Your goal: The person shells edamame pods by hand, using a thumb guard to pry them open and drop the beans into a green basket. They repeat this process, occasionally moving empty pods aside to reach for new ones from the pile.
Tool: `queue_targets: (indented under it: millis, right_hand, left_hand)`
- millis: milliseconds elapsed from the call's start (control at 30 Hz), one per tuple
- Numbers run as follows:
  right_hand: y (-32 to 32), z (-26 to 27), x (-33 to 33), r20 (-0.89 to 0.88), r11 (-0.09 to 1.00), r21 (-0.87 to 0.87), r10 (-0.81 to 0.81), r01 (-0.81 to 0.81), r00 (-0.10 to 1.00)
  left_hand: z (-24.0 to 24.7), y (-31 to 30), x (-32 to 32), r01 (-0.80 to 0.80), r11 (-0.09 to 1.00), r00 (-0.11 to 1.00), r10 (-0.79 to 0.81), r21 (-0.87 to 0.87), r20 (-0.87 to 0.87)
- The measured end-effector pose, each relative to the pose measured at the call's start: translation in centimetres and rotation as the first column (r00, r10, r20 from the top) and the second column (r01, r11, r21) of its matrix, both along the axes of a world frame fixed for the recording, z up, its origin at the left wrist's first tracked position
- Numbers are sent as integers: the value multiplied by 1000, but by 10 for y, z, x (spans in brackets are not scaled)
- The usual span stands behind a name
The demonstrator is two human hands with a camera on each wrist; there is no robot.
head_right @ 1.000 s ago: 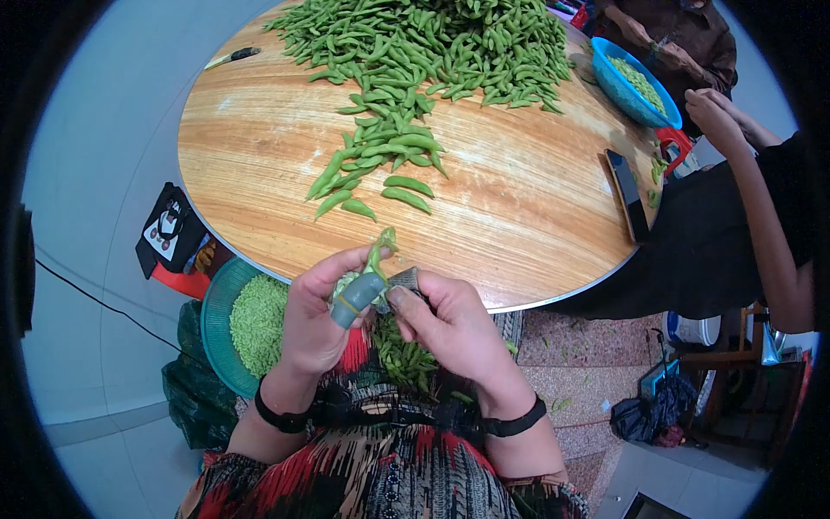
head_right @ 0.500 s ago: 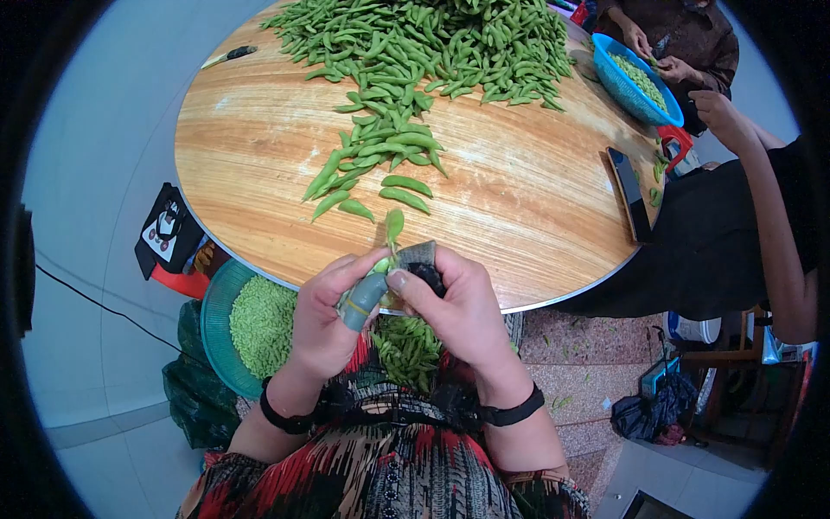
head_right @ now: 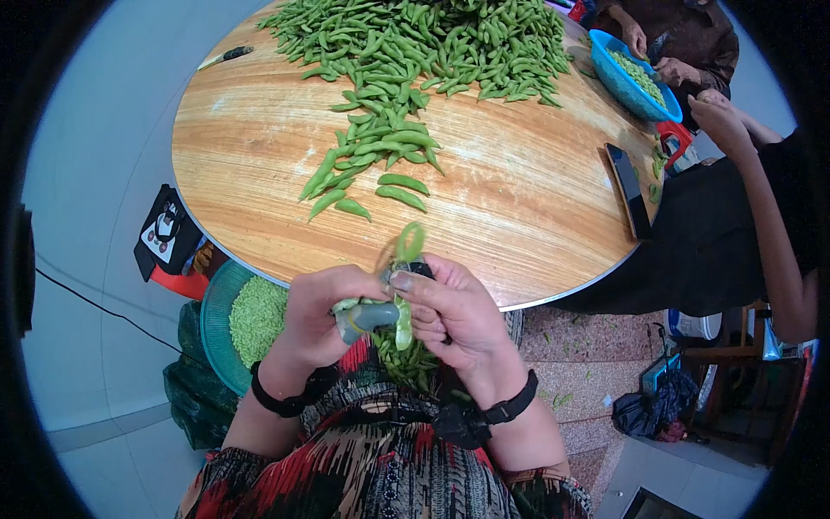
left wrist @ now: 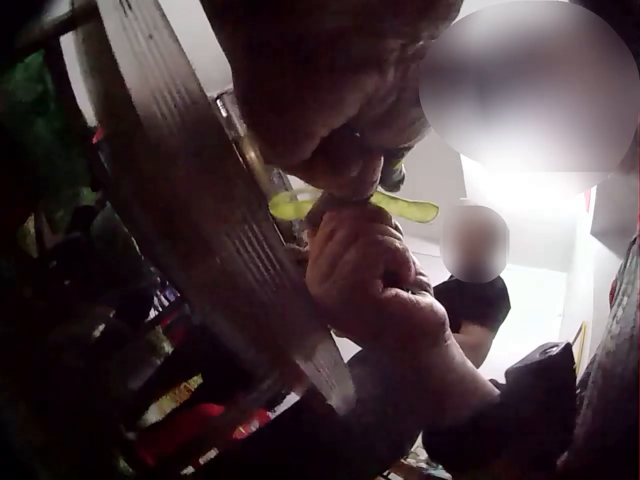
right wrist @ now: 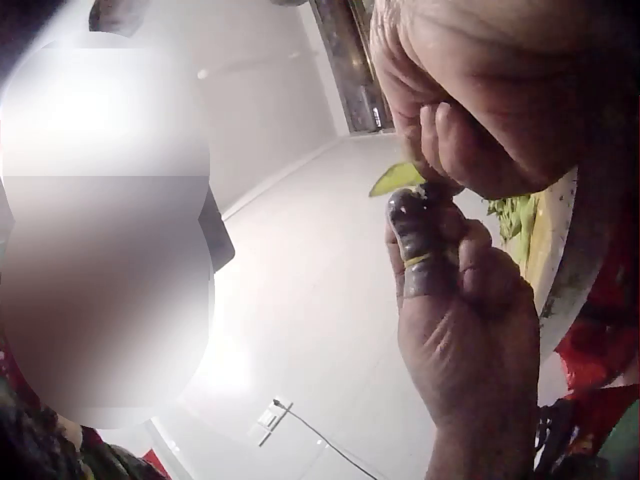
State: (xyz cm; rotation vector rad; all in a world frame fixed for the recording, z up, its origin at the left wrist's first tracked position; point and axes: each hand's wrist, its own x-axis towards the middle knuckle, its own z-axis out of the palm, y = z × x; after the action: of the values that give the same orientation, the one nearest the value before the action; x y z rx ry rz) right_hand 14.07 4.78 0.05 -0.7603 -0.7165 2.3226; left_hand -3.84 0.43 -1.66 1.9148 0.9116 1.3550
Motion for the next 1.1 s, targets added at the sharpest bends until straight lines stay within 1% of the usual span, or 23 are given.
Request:
queue_targets:
  millis: [33, 67, 133, 167, 233, 267, 300, 333, 367, 400, 433, 467, 500, 533, 633, 700, 800, 833, 900, 933, 1000, 1067, 1100]
  right_hand:
    - [-1, -3, -1, -127, 996, -89, -2, -9, 992]
    - [-2, -2, -3, -127, 996, -89, -2, -9, 992]
    - [-5, 2, -5, -106, 986, -132, -121, 107, 987]
    - [-4, 5, -5, -106, 986, -132, -121, 107, 987]
    - [-1, 12, -1, -114, 984, 33, -172, 176, 979]
    - [3, 11, 11, -114, 984, 35, -171, 176, 979]
    - [9, 10, 30, 51, 947, 319, 32, -47, 998]
    - [13, 13, 39, 264, 794, 530, 179, -298, 948]
    - [14, 18, 44, 407, 698, 580, 200, -421, 891]
    - [10, 19, 36, 410, 695, 580, 203, -426, 889]
    - [1, 19, 20, 521, 695, 625, -31, -356, 853]
    - [-6, 18, 9, 592, 676, 677, -267, -290, 760]
    - [-10, 14, 6, 659, 671, 645, -247, -365, 710]
    - [-15, 11, -2, 587, 640, 702, -273, -312, 762]
    - [-20, 16, -14, 639, 592, 709, -310, -383, 704]
    - [-18, 9, -18, 580, 472, 802, -470, -366, 666]
    - [-23, 15, -20, 631, 437, 775, -510, -456, 585]
    - [-21, 13, -20, 631, 434, 776, -509, -458, 586]
    - [-20, 8, -19, 473, 639, 755, -371, -150, 799]
    - [-19, 10, -20, 474, 640, 753, -368, -151, 800]
    - [-18, 18, -22, 375, 773, 635, -307, -1, 875]
    - [-17, 18, -20, 438, 722, 688, -331, -74, 835]
    - [-18, 17, -21, 429, 651, 757, -431, -55, 794]
  left_hand:
    - [1, 1, 0, 30, 999, 997, -29, -20, 67]
    - [-2, 0, 2, 30, 999, 997, -29, -20, 68]
    - [-9, -5, 8, 241, 905, 871, -43, -350, 489]
    - [-10, -6, 13, 242, 905, 871, -43, -350, 489]
    - [-10, -8, 20, 563, 747, 470, 62, -354, 880]
    - [-9, -8, 18, 563, 748, 470, 61, -352, 880]
    - [-8, -8, 15, 528, 760, 398, 172, -379, 901]
    - [-7, -9, 12, 494, 767, 315, 280, -409, 907]
    - [-6, -10, 13, 493, 769, 312, 281, -407, 908]
    - [-4, -11, 17, 401, 812, 387, 269, -423, 882]
    - [-3, -11, 21, 310, 848, 461, 262, -431, 848]
    - [-2, -11, 25, 313, 847, 460, 260, -429, 849]
    - [-2, -10, 29, 239, 851, 483, 313, -467, 818]
    - [-2, -10, 33, 160, 849, 501, 369, -503, 783]
    - [5, -7, 47, -1, 857, 479, 453, -516, 752]
    - [3, -11, 47, 16, 837, 459, 480, -547, 748]
    - [1, -16, 45, 64, 787, 424, 536, -614, 730]
    - [1, -16, 43, 93, 757, 410, 562, -646, 718]
    - [4, -20, 37, 70, 763, 454, 549, -643, 701]
    - [5, -21, 35, 50, 768, 500, 534, -638, 682]
    - [1, -22, 39, 18, 765, 560, 526, -644, 640]
    - [0, -21, 41, -7, 765, 620, 509, -644, 597]
    - [3, -20, 40, 204, 743, 520, 470, -638, 713]
